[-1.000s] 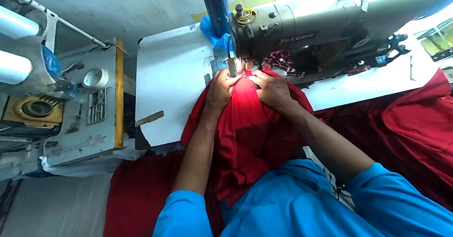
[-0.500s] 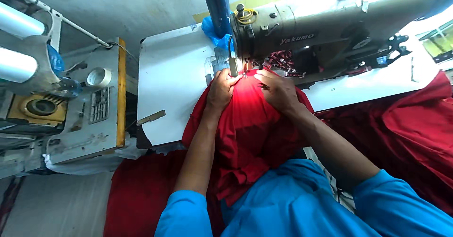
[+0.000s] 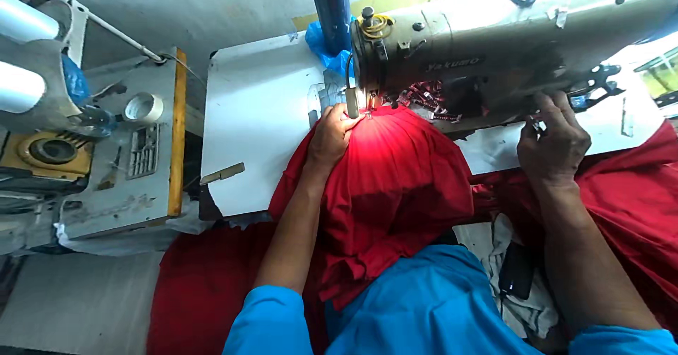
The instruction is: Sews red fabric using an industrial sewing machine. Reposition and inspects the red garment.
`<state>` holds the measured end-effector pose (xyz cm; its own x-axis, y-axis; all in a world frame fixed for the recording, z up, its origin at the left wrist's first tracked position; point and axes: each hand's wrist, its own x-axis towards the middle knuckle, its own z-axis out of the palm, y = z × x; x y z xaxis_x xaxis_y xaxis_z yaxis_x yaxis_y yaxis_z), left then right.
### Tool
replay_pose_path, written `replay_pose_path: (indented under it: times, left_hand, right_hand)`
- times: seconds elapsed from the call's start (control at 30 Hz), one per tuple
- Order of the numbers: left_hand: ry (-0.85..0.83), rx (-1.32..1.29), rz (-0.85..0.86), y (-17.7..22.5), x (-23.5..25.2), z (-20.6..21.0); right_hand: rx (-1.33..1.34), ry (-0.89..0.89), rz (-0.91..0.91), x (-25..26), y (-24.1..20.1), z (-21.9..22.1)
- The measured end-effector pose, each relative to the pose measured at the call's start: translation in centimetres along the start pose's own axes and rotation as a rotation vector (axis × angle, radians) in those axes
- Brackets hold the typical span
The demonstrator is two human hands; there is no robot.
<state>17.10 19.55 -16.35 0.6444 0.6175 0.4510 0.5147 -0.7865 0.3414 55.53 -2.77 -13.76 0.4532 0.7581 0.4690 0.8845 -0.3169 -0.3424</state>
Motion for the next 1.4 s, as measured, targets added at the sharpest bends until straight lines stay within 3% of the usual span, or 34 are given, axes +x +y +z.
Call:
replay_pose_path:
  times: [0.23, 1.4]
  left_hand:
    - [0.011, -0.006, 0.002, 0.1, 0.0, 0.0]
    - [0.039, -0.037, 0.028, 0.3, -0.3, -0.3]
  right_hand:
    - [-0.074, -0.117, 0.092, -1.3, -0.5, 1.5]
    - [-0.081, -0.093, 0.112, -1.2, -0.7, 1.6]
